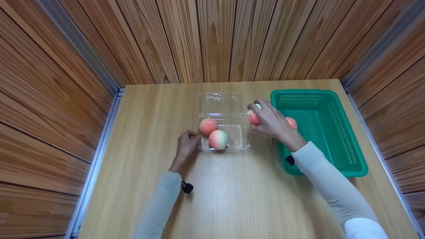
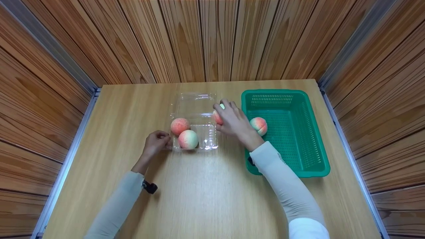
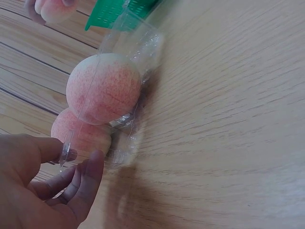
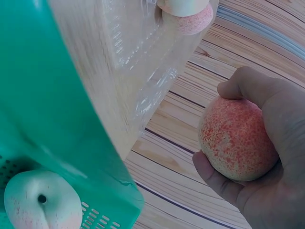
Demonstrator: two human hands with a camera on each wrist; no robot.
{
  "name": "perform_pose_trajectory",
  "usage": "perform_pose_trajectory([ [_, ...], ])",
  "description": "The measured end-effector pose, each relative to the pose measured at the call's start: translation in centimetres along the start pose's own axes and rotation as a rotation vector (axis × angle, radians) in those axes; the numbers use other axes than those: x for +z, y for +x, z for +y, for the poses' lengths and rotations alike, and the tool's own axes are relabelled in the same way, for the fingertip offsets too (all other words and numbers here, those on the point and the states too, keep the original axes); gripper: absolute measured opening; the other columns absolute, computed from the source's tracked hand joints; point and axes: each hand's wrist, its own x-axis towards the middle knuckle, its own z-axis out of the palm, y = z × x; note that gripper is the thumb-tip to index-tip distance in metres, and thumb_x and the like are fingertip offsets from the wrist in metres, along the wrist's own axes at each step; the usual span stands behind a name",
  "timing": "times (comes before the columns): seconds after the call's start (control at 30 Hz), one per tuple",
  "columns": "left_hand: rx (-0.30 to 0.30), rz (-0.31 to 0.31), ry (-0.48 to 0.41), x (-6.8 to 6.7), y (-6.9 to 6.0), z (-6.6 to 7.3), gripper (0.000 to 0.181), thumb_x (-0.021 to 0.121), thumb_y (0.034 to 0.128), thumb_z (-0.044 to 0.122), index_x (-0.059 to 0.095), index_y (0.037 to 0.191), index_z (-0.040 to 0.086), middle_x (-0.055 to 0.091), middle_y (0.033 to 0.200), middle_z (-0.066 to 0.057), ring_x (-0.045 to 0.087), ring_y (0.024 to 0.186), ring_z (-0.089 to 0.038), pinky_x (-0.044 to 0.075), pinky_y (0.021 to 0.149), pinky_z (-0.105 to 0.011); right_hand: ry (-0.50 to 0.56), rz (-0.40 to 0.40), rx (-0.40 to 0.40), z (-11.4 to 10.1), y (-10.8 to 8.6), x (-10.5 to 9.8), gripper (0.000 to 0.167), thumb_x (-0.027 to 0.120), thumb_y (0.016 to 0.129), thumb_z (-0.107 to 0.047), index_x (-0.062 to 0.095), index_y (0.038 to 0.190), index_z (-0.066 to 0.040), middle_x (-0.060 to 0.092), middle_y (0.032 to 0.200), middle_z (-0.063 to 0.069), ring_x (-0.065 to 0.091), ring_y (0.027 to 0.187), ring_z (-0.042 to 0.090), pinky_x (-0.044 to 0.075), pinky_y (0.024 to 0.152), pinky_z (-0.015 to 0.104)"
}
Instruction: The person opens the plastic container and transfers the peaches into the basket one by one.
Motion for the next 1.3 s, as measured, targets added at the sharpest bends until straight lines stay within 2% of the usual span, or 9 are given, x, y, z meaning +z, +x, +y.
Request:
perform_pose_trajectory([
  [0.13,0.003,0.001,-0.014,0.0,-0.1,0.0,0.009,0.065,0.0965,0.001,0.066,0.104,-0.005,0.062,0.076,-0.003,0.061,0.063,-0.015,0.056,0.06,-0.032,-0.003,-0.001,0.008,0.3,-0.2,-0.1,0.066,0.083,0.088,-0.026,0.052,0.145,-0.016,0.048,0.152,0.019,0.052,0.135,0.045,0.055,0.103,0.063],
  [0.4,-0.001,0.014,0.03,-0.1,-0.2,0.2,0.008,0.066,0.0965,0.002,0.068,0.103,-0.003,0.064,0.077,-0.004,0.061,0.063,-0.013,0.053,0.058,-0.028,0.019,0.0,0.034,1.1,-0.5,-0.4,0.065,0.083,0.088,-0.026,0.053,0.145,-0.016,0.048,0.151,0.019,0.053,0.131,0.045,0.056,0.1,0.063],
  [0.6,-0.04,0.013,0.096,0.0,0.0,0.5,0.011,0.067,0.0988,0.007,0.068,0.107,0.0,0.064,0.079,-0.004,0.062,0.066,-0.016,0.046,0.054,-0.023,0.011,0.04,0.007,1.8,-0.8,-0.3,0.061,0.081,0.088,-0.023,0.054,0.142,-0.014,0.05,0.146,0.019,0.055,0.126,0.045,0.058,0.098,0.06],
  [0.7,-0.051,0.013,0.107,0.1,-0.1,0.6,0.012,0.067,0.0993,0.008,0.068,0.108,0.0,0.064,0.08,-0.004,0.062,0.066,-0.015,0.045,0.053,-0.022,0.011,0.042,0.018,2.1,-1.0,-0.3,0.063,0.083,0.087,-0.024,0.054,0.141,-0.015,0.049,0.146,0.019,0.055,0.125,0.044,0.057,0.099,0.06],
  [0.93,-0.022,0.027,0.107,0.1,-0.1,0.5,0.011,0.067,0.0969,0.007,0.068,0.104,-0.001,0.064,0.079,-0.004,0.059,0.064,-0.013,0.046,0.054,-0.023,0.008,0.053,0.031,2.6,-1.4,-0.5,0.064,0.083,0.086,-0.024,0.054,0.142,-0.013,0.049,0.146,0.02,0.055,0.124,0.043,0.058,0.097,0.059],
  [1.3,-0.026,0.026,0.112,0.1,0.0,0.4,0.013,0.068,0.0974,0.009,0.069,0.106,-0.001,0.065,0.08,-0.004,0.059,0.065,-0.013,0.045,0.053,-0.023,0.008,0.083,0.043,3.6,-1.9,-0.8,0.063,0.083,0.086,-0.023,0.055,0.141,-0.012,0.05,0.145,0.02,0.055,0.126,0.042,0.058,0.098,0.059],
])
